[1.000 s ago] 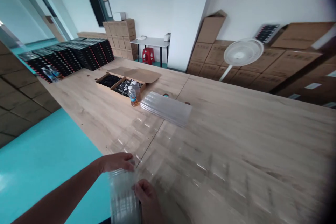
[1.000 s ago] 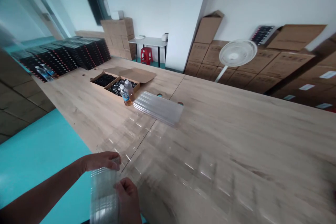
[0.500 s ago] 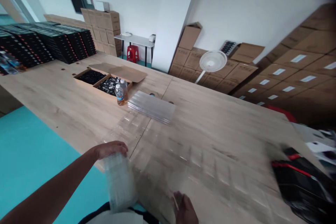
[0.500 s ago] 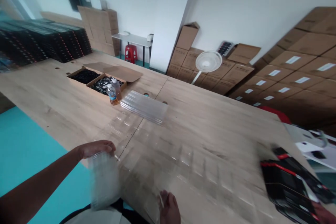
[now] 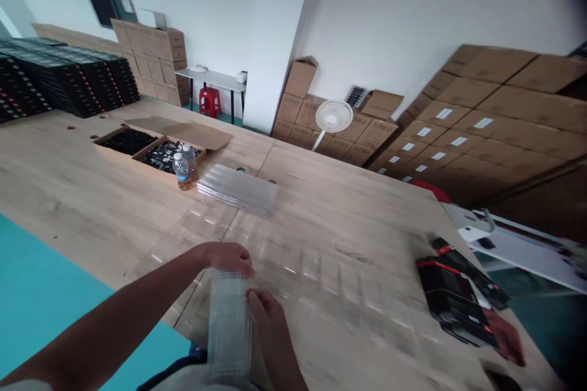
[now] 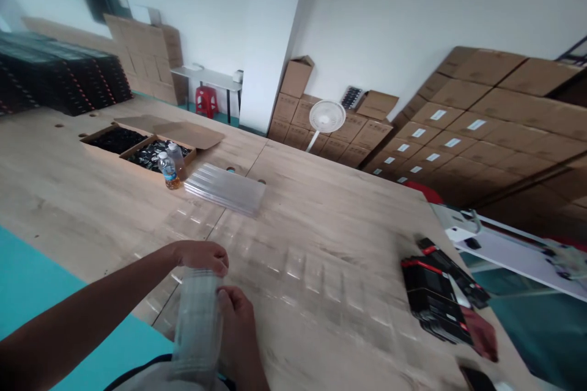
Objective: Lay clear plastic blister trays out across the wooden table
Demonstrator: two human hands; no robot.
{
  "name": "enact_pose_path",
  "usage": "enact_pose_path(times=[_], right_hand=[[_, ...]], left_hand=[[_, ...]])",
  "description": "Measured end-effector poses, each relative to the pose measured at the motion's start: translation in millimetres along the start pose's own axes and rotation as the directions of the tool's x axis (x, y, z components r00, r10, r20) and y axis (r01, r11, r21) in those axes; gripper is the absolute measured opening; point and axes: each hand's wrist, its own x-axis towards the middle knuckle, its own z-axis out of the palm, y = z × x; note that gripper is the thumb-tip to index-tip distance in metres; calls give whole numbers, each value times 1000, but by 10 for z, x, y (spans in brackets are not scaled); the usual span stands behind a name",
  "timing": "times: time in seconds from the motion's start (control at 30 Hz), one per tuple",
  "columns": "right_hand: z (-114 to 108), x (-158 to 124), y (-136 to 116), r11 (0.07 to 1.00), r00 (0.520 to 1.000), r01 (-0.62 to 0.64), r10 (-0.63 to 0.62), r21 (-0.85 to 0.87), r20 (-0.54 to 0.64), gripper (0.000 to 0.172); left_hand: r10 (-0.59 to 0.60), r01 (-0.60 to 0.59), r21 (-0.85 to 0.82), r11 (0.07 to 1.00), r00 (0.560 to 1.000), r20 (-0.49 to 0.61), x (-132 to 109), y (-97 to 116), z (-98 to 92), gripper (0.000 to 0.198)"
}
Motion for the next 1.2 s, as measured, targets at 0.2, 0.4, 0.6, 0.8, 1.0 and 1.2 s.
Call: enact_pose_path(times=[0.2,0.4,0.6,0.8,1.0,1.2], right_hand=[[-271,5,118,969,987,-1,40,246,-153,34],[-1380,85,532,938,875,51,123,342,-468,41],[-1742,58,1148,976,837,-166,62,-144,-543,33],[-1308,10,730,933,905,-44,-114,-357,-409,34],[-511,-70,193,1000,997,22,-21,-12,70,27],[-340,-100,175,954,999,-39,41,296,1,33]], left_hand=[[1,5,-79,997,998,69,111,-17,140,35],[-37,47,-274,961,998,40,119,-90,266,28],[-33,45,-307,951,999,43,208,-102,346,33],[19,-2,-264,965,998,62,326,-111,369,41],[-13,23,-167,986,998,61,442,10,404,48],[12,-10,-124,992,1000,14,420,36,379,50]])
